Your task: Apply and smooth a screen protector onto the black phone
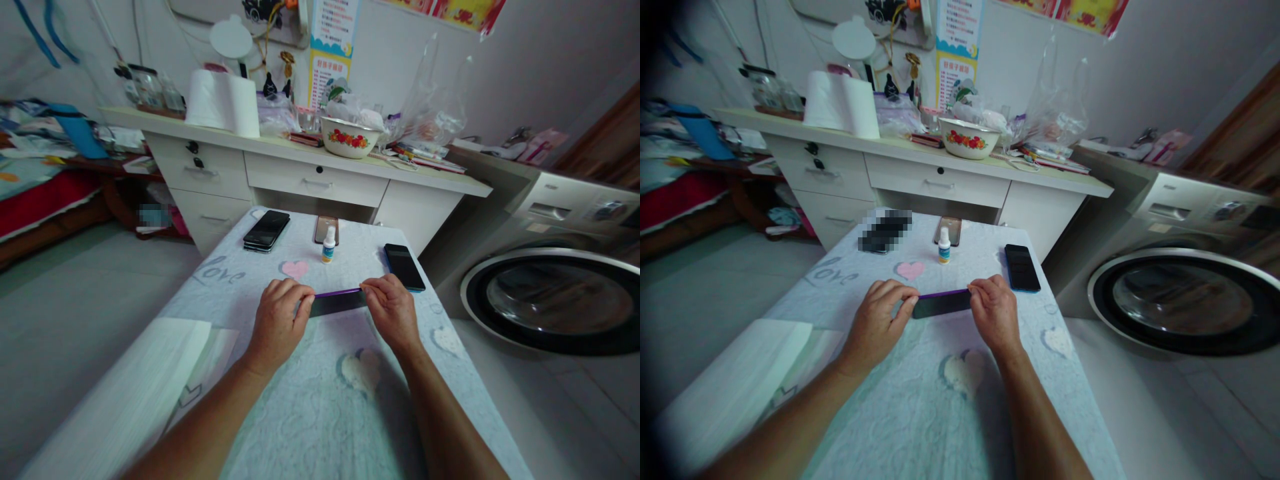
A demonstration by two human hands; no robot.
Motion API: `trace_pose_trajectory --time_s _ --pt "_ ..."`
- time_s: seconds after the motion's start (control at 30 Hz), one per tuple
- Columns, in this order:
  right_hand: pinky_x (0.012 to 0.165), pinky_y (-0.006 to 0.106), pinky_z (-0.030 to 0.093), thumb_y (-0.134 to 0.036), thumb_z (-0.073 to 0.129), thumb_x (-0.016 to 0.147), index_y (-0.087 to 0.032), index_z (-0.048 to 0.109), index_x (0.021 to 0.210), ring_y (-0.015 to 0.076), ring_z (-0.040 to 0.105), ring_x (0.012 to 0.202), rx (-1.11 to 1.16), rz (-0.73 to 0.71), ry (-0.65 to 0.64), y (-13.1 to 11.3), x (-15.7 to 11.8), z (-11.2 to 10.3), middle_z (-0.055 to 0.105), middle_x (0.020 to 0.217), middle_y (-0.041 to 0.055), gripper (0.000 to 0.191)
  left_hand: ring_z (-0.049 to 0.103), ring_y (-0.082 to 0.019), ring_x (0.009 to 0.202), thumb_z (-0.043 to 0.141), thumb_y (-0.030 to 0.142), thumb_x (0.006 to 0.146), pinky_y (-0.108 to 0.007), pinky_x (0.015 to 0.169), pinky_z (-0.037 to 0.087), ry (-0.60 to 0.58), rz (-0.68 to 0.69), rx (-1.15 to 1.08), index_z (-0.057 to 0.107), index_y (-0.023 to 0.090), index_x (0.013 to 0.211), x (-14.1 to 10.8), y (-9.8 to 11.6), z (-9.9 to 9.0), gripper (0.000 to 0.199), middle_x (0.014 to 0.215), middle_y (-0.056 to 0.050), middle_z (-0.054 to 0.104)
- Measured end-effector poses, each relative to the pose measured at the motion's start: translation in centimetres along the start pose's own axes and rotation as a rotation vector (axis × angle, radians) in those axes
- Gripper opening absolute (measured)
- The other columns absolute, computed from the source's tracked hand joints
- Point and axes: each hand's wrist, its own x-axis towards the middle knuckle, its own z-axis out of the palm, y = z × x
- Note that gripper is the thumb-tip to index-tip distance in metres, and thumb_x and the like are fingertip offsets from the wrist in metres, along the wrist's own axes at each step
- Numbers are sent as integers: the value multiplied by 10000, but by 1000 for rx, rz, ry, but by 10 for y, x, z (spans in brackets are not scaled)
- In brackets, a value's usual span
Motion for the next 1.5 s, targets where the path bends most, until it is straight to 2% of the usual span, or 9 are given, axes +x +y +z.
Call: trace_pose_trajectory --time_s 1.03,1.27,1.5 --pt "692 278 433 -233 545 849 -187 704 818 163 582 732 -57 50 75 10 3 -6 584 755 20 168 520 -200 831 483 231 898 -347 772 412 3 1 -11 617 192 848 0 -2 1 148 834 -34 623" --pt "699 272 435 -213 534 850 -185 698 813 162 575 738 -60 30 68 7 3 -3 571 756 23 171 519 -204 831 484 225 891 -346 768 413 6 1 -20 619 193 844 1 -2 2 146 831 -35 624" --pt "722 275 448 -204 518 867 -186 692 893 153 564 737 -57 -28 36 0 -2 5 551 791 30 177 523 -205 840 483 225 891 -346 771 415 2 2 -19 616 197 855 1 -1 3 140 846 -35 626"
